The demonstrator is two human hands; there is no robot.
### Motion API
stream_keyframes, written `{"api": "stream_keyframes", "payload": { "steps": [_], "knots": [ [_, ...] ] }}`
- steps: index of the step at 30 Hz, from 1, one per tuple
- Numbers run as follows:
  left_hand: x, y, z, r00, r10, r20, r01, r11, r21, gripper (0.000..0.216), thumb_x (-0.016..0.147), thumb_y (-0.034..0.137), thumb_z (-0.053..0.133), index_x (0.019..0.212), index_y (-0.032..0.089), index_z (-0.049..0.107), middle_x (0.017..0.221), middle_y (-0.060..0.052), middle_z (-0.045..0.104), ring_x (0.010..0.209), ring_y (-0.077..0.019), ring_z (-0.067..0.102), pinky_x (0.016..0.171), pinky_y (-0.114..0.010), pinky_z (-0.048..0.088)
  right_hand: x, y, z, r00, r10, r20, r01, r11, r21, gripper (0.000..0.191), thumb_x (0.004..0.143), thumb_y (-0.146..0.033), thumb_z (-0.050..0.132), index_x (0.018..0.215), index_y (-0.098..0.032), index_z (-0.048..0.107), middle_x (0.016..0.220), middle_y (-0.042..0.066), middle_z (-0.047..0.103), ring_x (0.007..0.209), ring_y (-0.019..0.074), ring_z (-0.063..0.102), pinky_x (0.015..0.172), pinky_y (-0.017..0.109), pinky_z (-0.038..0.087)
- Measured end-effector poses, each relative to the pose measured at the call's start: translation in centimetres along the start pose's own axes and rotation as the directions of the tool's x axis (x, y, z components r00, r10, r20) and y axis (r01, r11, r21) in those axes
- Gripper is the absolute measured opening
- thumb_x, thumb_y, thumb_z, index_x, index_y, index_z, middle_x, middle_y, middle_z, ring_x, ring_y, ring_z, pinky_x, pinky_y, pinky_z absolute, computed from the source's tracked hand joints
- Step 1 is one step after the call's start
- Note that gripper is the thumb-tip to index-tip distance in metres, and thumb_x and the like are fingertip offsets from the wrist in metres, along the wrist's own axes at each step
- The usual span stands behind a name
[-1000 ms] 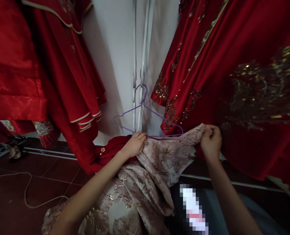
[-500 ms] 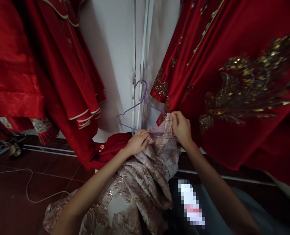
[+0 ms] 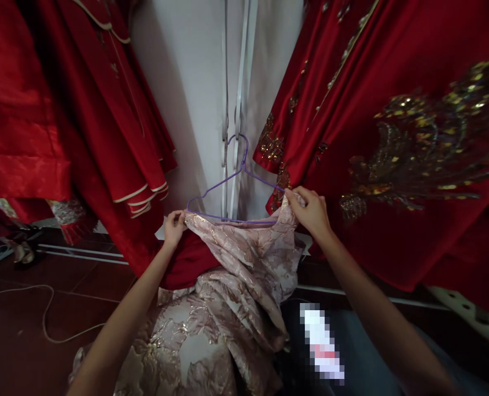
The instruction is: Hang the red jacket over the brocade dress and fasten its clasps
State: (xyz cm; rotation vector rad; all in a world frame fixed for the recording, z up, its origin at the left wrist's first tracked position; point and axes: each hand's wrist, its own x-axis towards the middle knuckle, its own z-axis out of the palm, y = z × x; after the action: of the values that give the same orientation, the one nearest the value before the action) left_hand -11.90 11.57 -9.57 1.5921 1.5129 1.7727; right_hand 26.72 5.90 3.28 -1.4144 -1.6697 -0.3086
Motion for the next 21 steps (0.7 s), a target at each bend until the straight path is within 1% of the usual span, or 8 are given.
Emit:
{"api": "stream_keyframes", "payload": {
  "steps": [6,11,14,17,19,21],
  "knots": [
    [-0.2,0.9,0.2,1.0,-0.022,-0.01,0.022,0.999,-0.025,0.029,0.078,0.044,0.053,0.087,0.018,0.063,0.089,-0.006,0.062,0.085,-0.0176,0.057,0.079,-0.03,0.045,0.2,0.2,-0.7,1.0,-0.023,0.016,0.024,1.0,-0.008,0.036,0.086,-0.052,0.042,0.073,-0.022,0.058,0.074,0.001,0.066,0.072,0.0207,0.055,0.073,0.032,0.033],
    [-0.5,0.6,-0.4,0.999,-0.046,0.006,0.046,0.999,0.005,0.032,0.078,0.046,0.053,0.086,0.017,0.063,0.087,-0.006,0.061,0.082,-0.0183,0.057,0.075,-0.031,0.046,0.3,0.4,-0.7,0.999,-0.027,0.019,0.027,1.0,-0.01,0.037,0.086,-0.052,0.042,0.071,-0.022,0.057,0.074,0.002,0.066,0.072,0.021,0.054,0.074,0.033,0.033],
    [-0.2,1.2,-0.7,0.999,-0.031,0.008,0.031,1.0,0.002,0.032,0.078,0.046,0.054,0.088,0.017,0.064,0.089,-0.006,0.06,0.083,-0.0176,0.056,0.077,-0.03,0.045,0.4,0.5,-0.6,0.999,-0.036,0.024,0.036,0.999,-0.001,0.036,0.086,-0.051,0.042,0.072,-0.022,0.057,0.075,0.002,0.067,0.073,0.0216,0.054,0.074,0.033,0.033],
    [1.0,3.2,-0.3,0.998,0.067,0.013,-0.067,0.998,0.019,0.03,0.078,0.045,0.055,0.089,0.018,0.065,0.093,-0.006,0.06,0.085,-0.0172,0.056,0.08,-0.03,0.045,0.4,0.4,-0.4,0.998,-0.048,0.045,0.048,0.999,0.013,0.037,0.086,-0.053,0.041,0.072,-0.023,0.058,0.076,0.003,0.067,0.073,0.0223,0.054,0.074,0.034,0.034],
    [2.0,5.0,0.3,0.985,0.171,0.032,-0.172,0.984,0.038,0.028,0.078,0.043,0.057,0.088,0.019,0.066,0.094,-0.006,0.059,0.088,-0.0173,0.055,0.081,-0.03,0.044,0.2,0.2,-0.3,0.996,-0.049,0.069,0.047,0.998,0.031,0.037,0.086,-0.053,0.041,0.073,-0.023,0.058,0.077,0.003,0.067,0.074,0.0225,0.055,0.072,0.033,0.034],
    [2.8,6.5,1.1,0.966,0.251,0.059,-0.255,0.965,0.059,0.024,0.078,0.04,0.057,0.084,0.018,0.066,0.091,-0.006,0.06,0.09,-0.0181,0.055,0.083,-0.03,0.043,0.0,0.0,-0.2,0.997,-0.038,0.069,0.036,0.999,0.035,0.038,0.086,-0.054,0.041,0.073,-0.023,0.057,0.077,0.003,0.067,0.073,0.0222,0.055,0.071,0.033,0.034]
  ]
}}
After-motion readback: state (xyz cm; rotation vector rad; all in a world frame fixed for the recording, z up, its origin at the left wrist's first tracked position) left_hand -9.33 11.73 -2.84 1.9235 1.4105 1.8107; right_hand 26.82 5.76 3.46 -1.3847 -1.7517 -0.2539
